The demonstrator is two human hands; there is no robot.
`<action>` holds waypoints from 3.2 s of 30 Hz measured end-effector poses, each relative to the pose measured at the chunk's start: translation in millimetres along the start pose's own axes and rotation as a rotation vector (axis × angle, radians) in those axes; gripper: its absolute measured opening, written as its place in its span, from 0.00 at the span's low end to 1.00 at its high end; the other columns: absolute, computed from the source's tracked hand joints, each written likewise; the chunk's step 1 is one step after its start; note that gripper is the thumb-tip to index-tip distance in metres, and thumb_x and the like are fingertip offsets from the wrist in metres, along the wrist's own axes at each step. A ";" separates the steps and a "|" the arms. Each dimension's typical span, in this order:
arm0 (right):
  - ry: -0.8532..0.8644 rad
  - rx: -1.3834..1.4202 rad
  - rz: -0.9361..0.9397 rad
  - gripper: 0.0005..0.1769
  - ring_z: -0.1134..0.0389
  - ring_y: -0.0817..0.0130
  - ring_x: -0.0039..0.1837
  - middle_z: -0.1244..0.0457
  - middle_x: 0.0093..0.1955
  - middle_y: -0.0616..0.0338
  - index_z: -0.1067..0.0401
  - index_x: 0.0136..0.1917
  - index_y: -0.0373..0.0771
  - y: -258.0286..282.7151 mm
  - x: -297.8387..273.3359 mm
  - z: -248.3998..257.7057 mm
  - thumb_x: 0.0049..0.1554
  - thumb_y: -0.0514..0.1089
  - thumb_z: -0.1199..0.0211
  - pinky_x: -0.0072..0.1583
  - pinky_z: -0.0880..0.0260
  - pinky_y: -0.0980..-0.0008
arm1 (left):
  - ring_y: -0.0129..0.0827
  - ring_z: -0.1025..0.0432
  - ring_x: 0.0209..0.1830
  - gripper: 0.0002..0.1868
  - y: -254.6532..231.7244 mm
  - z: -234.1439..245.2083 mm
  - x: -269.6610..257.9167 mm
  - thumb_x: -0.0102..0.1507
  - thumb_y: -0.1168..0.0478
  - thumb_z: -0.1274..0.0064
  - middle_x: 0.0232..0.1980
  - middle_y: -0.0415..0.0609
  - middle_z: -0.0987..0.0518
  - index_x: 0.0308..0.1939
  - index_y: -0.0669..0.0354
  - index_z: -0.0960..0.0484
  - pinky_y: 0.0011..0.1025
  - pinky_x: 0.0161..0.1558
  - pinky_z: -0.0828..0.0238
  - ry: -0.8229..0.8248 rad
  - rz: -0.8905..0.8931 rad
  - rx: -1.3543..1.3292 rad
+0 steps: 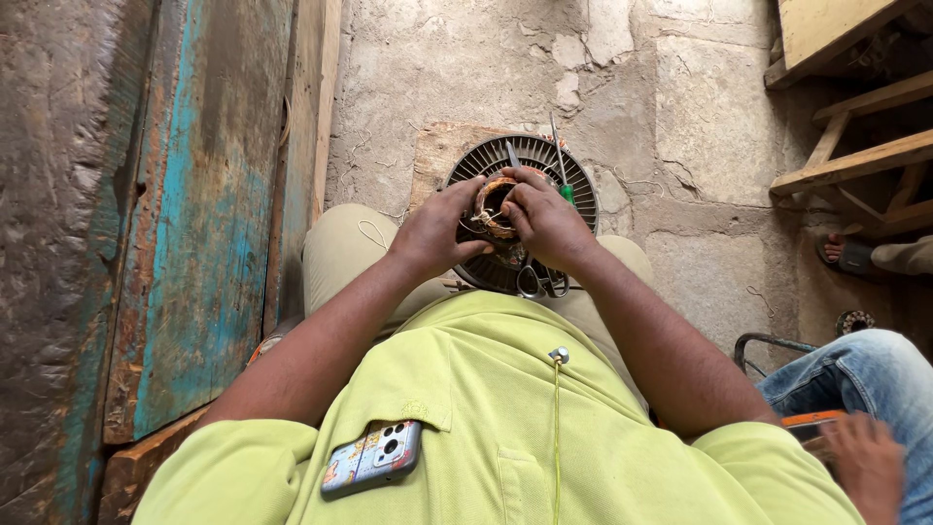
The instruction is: The person sits on the floor and works on a motor stator, using a screwdriver to adjust internal components and shears to trim copper wire. The person repeatedly manipulates the wire and tools to secure the windings.
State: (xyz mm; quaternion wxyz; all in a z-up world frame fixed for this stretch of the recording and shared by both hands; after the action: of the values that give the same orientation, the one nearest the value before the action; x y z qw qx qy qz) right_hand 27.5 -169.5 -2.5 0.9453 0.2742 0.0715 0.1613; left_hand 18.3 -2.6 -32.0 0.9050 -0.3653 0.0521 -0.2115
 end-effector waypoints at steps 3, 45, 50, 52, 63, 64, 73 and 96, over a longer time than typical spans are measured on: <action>-0.138 -0.073 0.087 0.09 0.38 0.54 0.73 0.42 0.76 0.53 0.28 0.50 0.36 3.9 -5.6 10.4 0.65 0.44 0.41 0.69 0.36 0.55 | 0.48 0.32 0.66 0.47 1.7 12.5 -7.0 0.54 0.48 0.27 0.68 0.55 0.30 0.71 0.54 0.35 0.43 0.65 0.35 -0.119 -0.053 0.075; 0.165 -0.743 0.568 0.10 0.31 0.63 0.53 0.33 0.48 0.61 0.24 0.44 0.42 60.8 9.7 5.0 0.54 0.50 0.31 0.54 0.28 0.60 | 0.36 0.23 0.52 0.21 47.3 2.0 -43.3 0.62 0.63 0.39 0.55 0.48 0.22 0.58 0.53 0.24 0.34 0.55 0.23 -0.316 0.078 -0.361; 0.144 -0.826 0.653 0.15 0.30 0.64 0.54 0.33 0.48 0.60 0.23 0.49 0.44 70.3 11.9 -1.6 0.48 0.47 0.30 0.54 0.27 0.60 | 0.35 0.24 0.53 0.21 51.8 0.2 -43.7 0.62 0.63 0.38 0.56 0.48 0.22 0.59 0.53 0.24 0.34 0.55 0.23 -0.314 0.096 -0.350; 0.192 -0.892 0.639 0.11 0.30 0.66 0.55 0.33 0.49 0.61 0.24 0.50 0.44 70.7 14.0 -8.1 0.53 0.46 0.30 0.55 0.27 0.63 | 0.35 0.24 0.52 0.22 52.7 -1.0 -43.5 0.61 0.62 0.38 0.56 0.47 0.22 0.58 0.52 0.24 0.33 0.55 0.23 -0.303 0.103 -0.357; 0.166 -0.610 0.457 0.21 0.30 0.62 0.51 0.35 0.48 0.59 0.29 0.48 0.41 62.7 16.4 -5.3 0.50 0.54 0.26 0.47 0.26 0.61 | 0.34 0.24 0.51 0.22 54.2 1.9 -45.4 0.61 0.62 0.38 0.56 0.46 0.22 0.59 0.51 0.24 0.34 0.54 0.23 -0.298 0.112 -0.342; 0.185 -0.552 0.387 0.21 0.30 0.61 0.50 0.36 0.48 0.59 0.29 0.50 0.41 55.8 15.5 -5.7 0.51 0.53 0.26 0.47 0.25 0.60 | 0.34 0.24 0.51 0.22 54.1 1.7 -44.7 0.61 0.62 0.39 0.56 0.46 0.22 0.59 0.51 0.24 0.34 0.55 0.23 -0.297 0.111 -0.345; 0.065 -0.297 0.209 0.10 0.29 0.63 0.43 0.36 0.46 0.58 0.30 0.45 0.39 23.5 8.6 -6.5 0.54 0.44 0.33 0.47 0.24 0.61 | 0.35 0.24 0.53 0.21 48.6 -0.1 -44.9 0.61 0.63 0.38 0.56 0.47 0.22 0.59 0.52 0.24 0.35 0.58 0.25 -0.278 0.061 -0.289; 0.139 -0.268 0.278 0.12 0.26 0.60 0.50 0.32 0.51 0.59 0.28 0.53 0.44 39.4 -2.9 3.7 0.56 0.44 0.32 0.52 0.24 0.61 | 0.33 0.24 0.53 0.20 54.3 -1.4 -42.9 0.62 0.63 0.39 0.57 0.47 0.23 0.57 0.51 0.24 0.32 0.54 0.21 -0.259 0.137 -0.341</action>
State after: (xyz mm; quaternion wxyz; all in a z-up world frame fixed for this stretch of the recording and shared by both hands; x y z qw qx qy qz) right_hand 15.1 -141.0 22.1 0.9348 0.1413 0.0761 0.3168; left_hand -2.2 49.5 -72.7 0.8416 -0.5327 -0.0049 -0.0892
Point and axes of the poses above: each hand's wrist, its own x-axis towards the middle knuckle, its own z-axis out of the back of the hand, y = z × x, the point moved 6 cm from there along x, towards the middle knuckle
